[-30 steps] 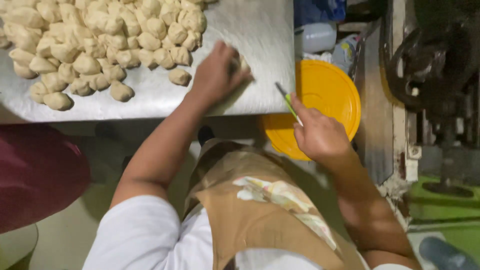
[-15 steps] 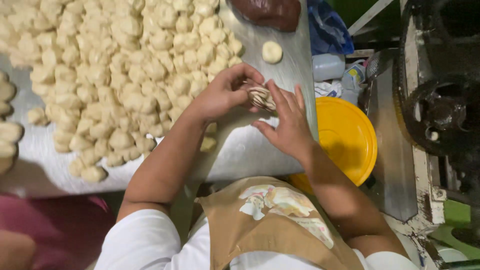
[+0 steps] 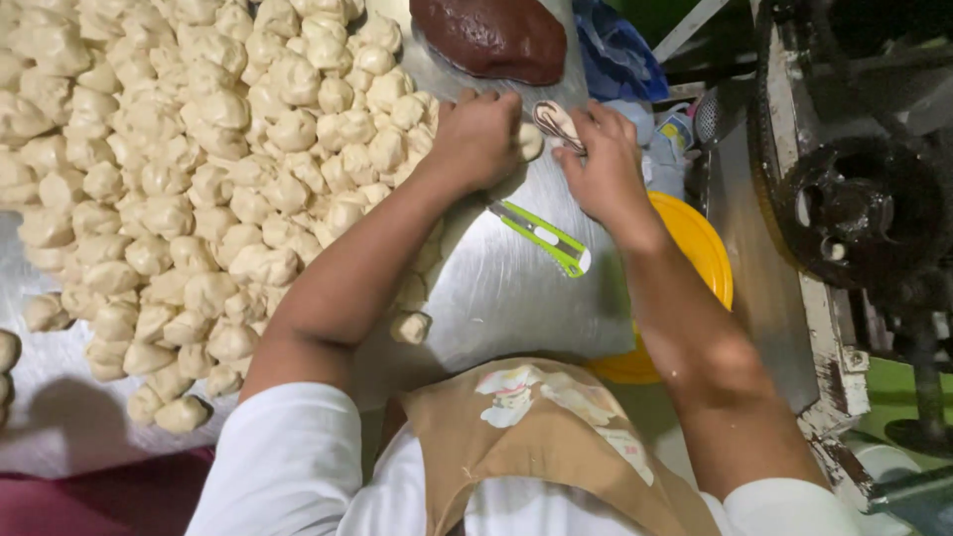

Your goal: Shaping small pieces of dough into balls and arranging them on a baking tray at a fast pace

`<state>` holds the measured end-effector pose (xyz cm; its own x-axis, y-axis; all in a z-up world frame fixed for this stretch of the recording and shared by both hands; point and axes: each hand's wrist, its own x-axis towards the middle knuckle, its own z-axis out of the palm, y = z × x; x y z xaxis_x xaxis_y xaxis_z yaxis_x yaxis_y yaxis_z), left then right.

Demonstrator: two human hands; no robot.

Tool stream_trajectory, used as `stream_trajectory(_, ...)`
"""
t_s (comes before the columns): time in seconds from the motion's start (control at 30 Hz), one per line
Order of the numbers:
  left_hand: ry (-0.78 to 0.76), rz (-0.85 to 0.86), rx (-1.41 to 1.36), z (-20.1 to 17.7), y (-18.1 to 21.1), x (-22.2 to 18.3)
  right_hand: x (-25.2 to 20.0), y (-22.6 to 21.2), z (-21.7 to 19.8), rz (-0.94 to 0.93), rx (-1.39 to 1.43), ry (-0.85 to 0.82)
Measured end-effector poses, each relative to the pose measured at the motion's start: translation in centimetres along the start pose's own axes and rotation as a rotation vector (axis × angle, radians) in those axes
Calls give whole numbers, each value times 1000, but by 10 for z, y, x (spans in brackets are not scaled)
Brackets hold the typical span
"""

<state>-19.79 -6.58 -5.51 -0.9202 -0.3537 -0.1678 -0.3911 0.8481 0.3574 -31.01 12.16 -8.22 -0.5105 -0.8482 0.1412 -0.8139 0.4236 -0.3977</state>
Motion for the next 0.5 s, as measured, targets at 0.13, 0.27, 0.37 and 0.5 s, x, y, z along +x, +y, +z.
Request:
stream_trajectory(0.13, 394, 129, -330, -1, 22, -68, -73, -32, -10, -25, -48, 87)
stream_trajectory(0.27, 616, 137, -544, -12, 55, -160, -131, -35, 11, -254, -136, 131)
stream_trajectory(0.37, 620, 90, -448, 2, 88, -213, -147, -36, -5, -193, -46, 150)
stream_trajectory(0.5, 797, 87, -225, 55, 106, -231, -101, -15, 17, -227, -47, 121)
